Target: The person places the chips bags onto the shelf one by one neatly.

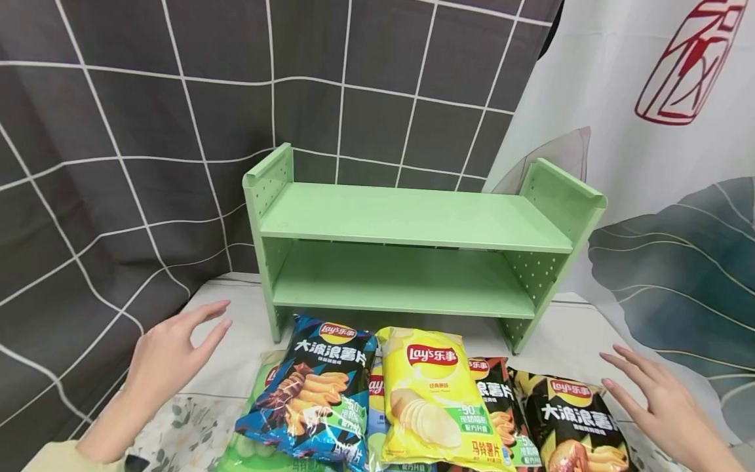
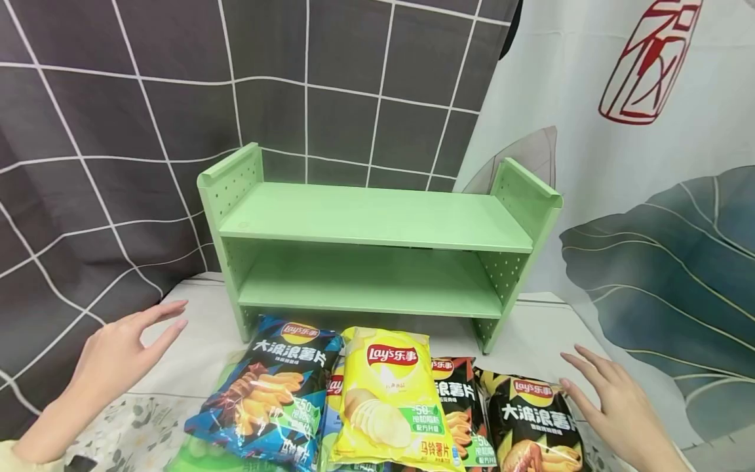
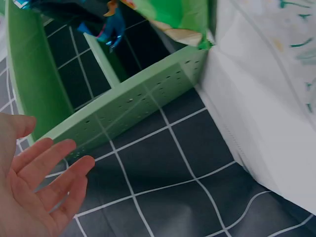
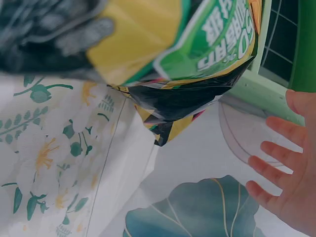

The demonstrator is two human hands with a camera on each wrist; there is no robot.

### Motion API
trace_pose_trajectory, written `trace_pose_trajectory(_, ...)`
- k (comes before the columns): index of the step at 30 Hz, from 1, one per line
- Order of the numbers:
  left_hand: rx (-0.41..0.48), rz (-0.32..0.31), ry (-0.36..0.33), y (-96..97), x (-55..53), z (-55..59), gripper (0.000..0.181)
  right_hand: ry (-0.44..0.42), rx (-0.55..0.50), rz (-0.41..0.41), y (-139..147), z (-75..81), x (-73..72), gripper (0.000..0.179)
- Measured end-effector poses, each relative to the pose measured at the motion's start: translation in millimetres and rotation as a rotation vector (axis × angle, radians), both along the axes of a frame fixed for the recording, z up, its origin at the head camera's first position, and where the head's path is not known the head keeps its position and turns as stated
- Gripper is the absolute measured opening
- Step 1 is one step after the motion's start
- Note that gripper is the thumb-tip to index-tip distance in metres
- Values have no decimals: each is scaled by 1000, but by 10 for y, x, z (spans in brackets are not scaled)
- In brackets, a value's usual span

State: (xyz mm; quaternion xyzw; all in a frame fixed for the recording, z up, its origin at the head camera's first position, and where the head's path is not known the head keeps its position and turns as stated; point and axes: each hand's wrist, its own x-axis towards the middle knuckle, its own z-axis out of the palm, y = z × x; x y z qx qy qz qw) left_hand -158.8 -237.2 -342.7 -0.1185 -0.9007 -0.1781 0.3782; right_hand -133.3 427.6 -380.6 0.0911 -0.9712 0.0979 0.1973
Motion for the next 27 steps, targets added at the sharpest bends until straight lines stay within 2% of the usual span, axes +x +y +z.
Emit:
trace_pose_trajectory(4,63,-45,-23,34,-71,105,32,30,-24,-5,-39,40,15,40)
trace_pose_trajectory(8,117,-64,-35,64,-130,224,32,55,-21,-18,-87,78,44,37)
trace_pose_trajectory(11,165,-80,-38,73,-179,338,34,85,5,-18,-135,126,69,35)
trace_pose_trajectory(17,309,-148,-96,92,-339,574,40,163,62,9,-243,219,122,35)
trace_pose_trajectory(23,411,-145,-131,174,-482,789,50,168,83,19,-342,257,167,37)
trace_pose_trajectory(27,423,-153,-130,224,-574,911,55,169,83,33,-387,267,193,37)
